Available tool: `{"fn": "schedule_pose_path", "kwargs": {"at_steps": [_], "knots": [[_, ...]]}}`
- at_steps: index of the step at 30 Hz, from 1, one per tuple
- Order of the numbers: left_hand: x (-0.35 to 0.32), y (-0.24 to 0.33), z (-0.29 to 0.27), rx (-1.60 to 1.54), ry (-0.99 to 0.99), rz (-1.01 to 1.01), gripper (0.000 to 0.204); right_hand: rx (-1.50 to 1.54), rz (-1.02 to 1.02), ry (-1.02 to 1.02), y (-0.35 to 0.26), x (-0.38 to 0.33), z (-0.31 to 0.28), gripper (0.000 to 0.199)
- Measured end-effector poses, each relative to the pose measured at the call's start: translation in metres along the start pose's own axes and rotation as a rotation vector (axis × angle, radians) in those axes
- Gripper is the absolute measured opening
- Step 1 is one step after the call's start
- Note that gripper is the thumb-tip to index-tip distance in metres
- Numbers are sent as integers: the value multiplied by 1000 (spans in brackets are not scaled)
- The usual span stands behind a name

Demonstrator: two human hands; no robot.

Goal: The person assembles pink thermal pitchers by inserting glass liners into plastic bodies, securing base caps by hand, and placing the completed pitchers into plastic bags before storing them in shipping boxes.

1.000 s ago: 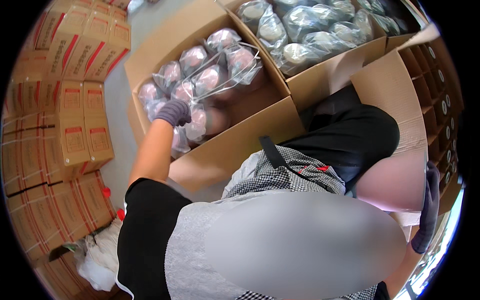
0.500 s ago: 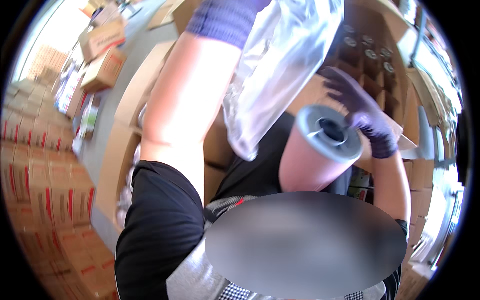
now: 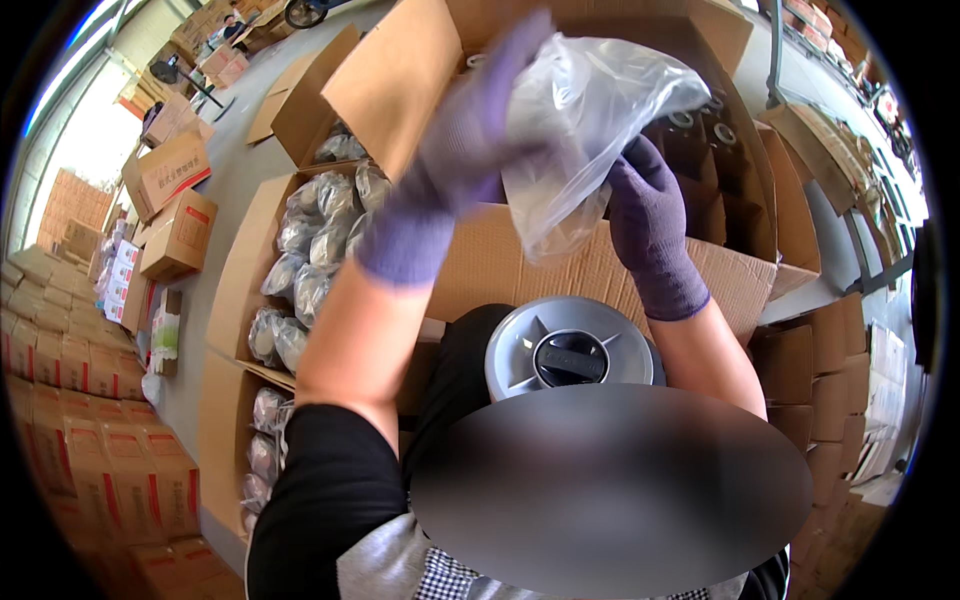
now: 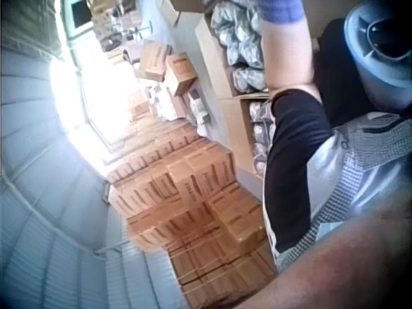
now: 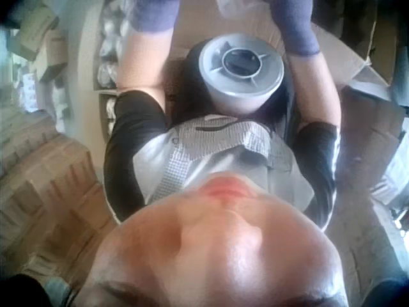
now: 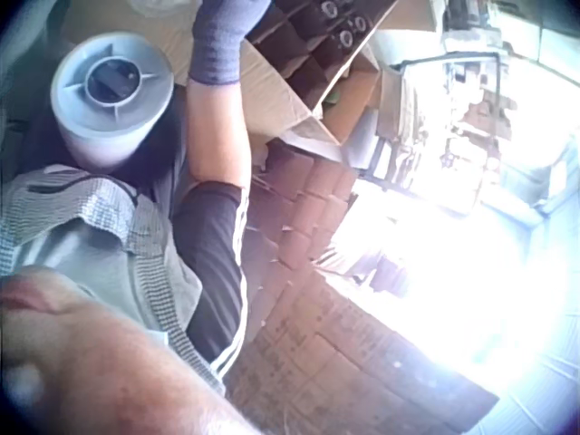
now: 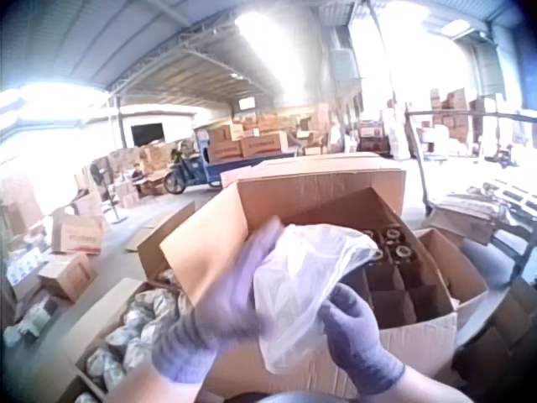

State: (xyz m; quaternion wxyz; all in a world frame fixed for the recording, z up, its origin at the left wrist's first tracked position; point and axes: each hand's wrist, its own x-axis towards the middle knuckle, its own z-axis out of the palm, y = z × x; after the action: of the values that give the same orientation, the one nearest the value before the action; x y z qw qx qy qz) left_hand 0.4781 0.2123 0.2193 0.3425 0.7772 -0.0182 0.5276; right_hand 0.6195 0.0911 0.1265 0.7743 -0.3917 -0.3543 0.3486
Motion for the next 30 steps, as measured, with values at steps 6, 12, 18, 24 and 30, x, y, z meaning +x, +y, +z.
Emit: {"fn": "schedule_pose_path", "kwargs": {"at_steps": [6, 12, 18, 24, 30], "knots": [[-154, -50, -7, 410, 99, -418, 29, 265, 184, -75, 61, -8, -64, 21], [-227, 70, -64, -1148, 53, -959, 35, 266, 433, -23, -34, -157, -73, 20], [-196, 148, -69, 161, -780, -462, 47, -1060, 111, -687, -83, -212, -28, 41], [-239, 194, -32, 307, -668, -338, 36, -1345, -378, -680, -66, -263, -33, 55], [-230, 172, -23, 92, -492, -495, 19, -942, -147, -275, -56, -258, 10, 41]]}}
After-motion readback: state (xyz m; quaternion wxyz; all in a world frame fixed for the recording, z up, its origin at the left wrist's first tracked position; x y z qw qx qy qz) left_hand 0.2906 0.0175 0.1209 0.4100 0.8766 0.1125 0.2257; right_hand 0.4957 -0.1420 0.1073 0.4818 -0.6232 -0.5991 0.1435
